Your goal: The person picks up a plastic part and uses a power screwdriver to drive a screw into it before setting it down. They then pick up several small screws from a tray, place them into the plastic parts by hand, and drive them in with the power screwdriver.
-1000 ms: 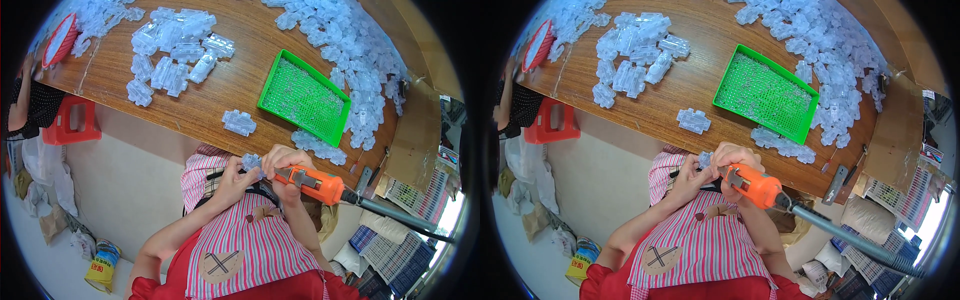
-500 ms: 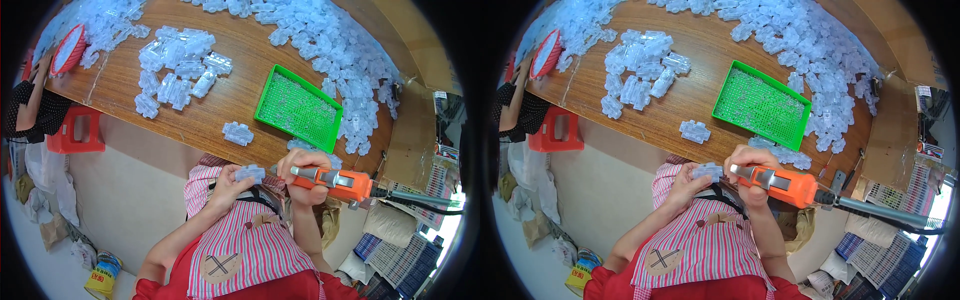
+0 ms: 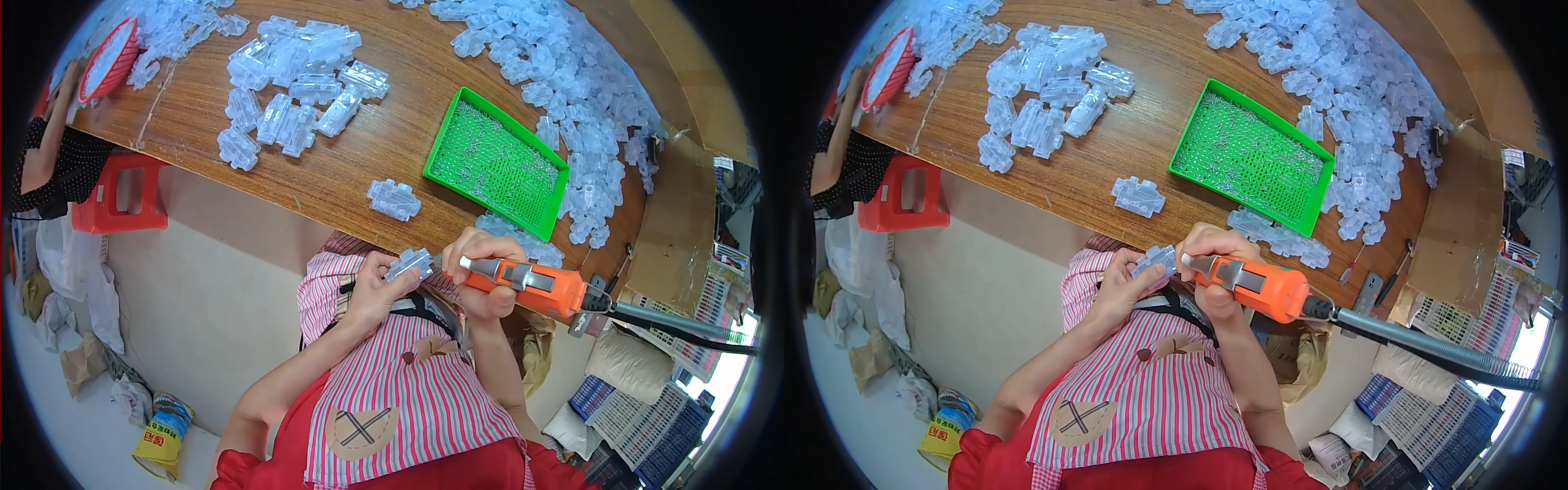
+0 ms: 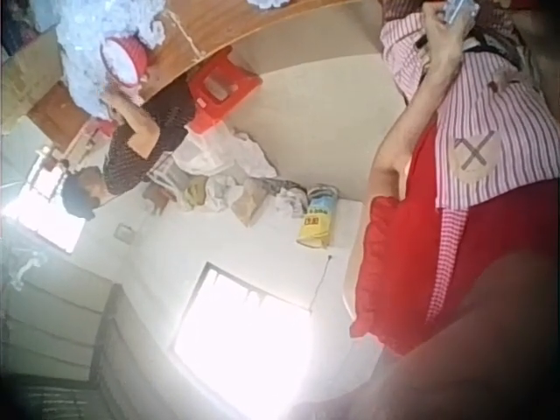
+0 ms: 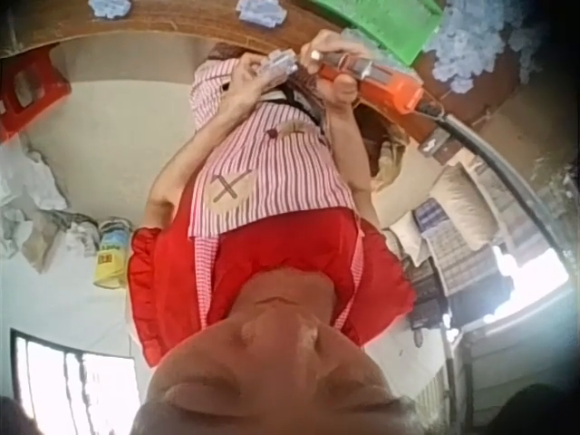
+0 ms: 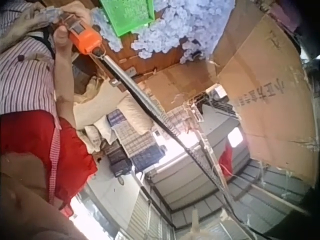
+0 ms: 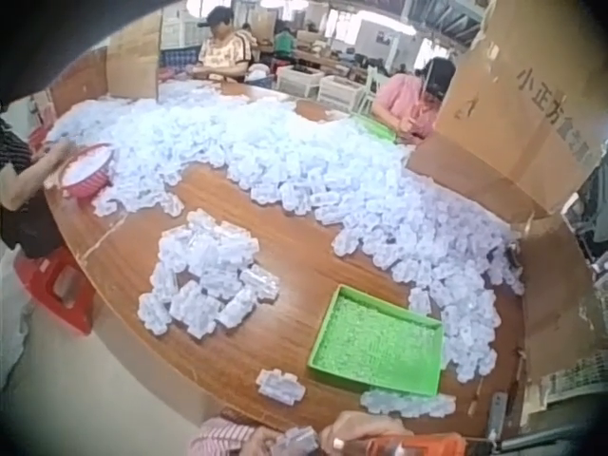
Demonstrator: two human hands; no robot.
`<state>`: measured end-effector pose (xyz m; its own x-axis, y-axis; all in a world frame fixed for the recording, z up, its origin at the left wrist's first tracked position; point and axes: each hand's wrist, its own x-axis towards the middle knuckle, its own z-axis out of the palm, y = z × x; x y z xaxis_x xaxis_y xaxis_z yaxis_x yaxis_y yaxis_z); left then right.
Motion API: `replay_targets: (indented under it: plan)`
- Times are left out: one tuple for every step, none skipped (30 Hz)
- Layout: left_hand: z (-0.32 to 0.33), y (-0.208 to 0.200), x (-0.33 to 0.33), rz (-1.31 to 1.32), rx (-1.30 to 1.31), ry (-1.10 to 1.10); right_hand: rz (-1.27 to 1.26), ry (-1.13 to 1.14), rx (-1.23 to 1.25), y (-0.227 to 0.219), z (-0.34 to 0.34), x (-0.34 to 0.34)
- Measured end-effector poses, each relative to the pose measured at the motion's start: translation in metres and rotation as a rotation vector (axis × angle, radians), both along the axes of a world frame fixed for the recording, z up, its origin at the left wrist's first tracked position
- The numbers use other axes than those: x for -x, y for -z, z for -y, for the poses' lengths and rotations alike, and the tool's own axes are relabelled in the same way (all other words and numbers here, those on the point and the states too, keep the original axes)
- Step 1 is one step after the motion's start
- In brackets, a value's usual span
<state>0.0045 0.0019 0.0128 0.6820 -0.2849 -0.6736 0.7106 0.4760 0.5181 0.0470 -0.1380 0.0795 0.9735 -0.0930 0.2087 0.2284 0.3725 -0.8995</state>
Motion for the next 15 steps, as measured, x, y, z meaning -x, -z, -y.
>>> replay_targets:
  plan:
    - [0.0, 0.0, 0.0, 0.008, -0.012, 0.006, -0.003, -0.003, 0.001, 0.0, 0.0, 0.0]
    - [0.0, 0.0, 0.001, 0.004, -0.011, 0.004, -0.006, -0.003, 0.0, -0.001, -0.001, 0.001]
    - [0.0, 0.0, 0.001, 0.012, -0.025, -0.001, -0.009, -0.002, -0.001, -0.001, -0.001, 0.001]
    - [0.0, -0.001, 0.0, 0.023, -0.038, -0.006, -0.011, -0.005, 0.0, -0.002, -0.001, 0.001]
    - [0.0, -0.001, 0.0, 0.021, -0.037, -0.008, 0.014, -0.035, 0.027, -0.004, 0.001, 0.002]
    - [0.0, -0.001, 0.0, 0.037, -0.047, -0.002, 0.038, -0.066, 0.054, -0.005, 0.001, 0.002]
    - [0.0, -0.001, 0.001, 0.055, -0.057, 0.007, 0.03, -0.068, 0.057, -0.007, -0.001, 0.001]
    - [0.001, 0.0, 0.001, 0.05, -0.055, 0.007, 0.026, -0.068, 0.058, -0.005, -0.002, 0.001]
    - [0.001, 0.002, 0.002, 0.068, -0.059, 0.006, 0.022, -0.048, 0.097, -0.001, -0.003, 0.002]
    - [0.001, 0.003, 0.002, 0.087, -0.064, 0.003, 0.021, -0.029, 0.136, 0.002, -0.003, 0.002]
    - [0.0, 0.005, 0.002, 0.083, -0.063, 0.002, 0.029, -0.062, 0.119, 0.004, -0.001, 0.002]
    - [0.0, 0.008, 0.003, 0.127, -0.075, 0.03, 0.025, -0.064, 0.12, 0.005, -0.002, 0.001]
    - [-0.001, 0.008, 0.002, 0.171, -0.088, 0.058, 0.038, -0.049, 0.129, 0.005, -0.005, -0.001]
    - [-0.001, 0.007, 0.001, 0.167, -0.089, 0.056, 0.052, -0.035, 0.138, 0.006, -0.007, -0.002]
    - [-0.001, 0.004, 0.0, 0.114, -0.065, 0.028, 0.049, -0.038, 0.137, 0.007, -0.007, -0.003]
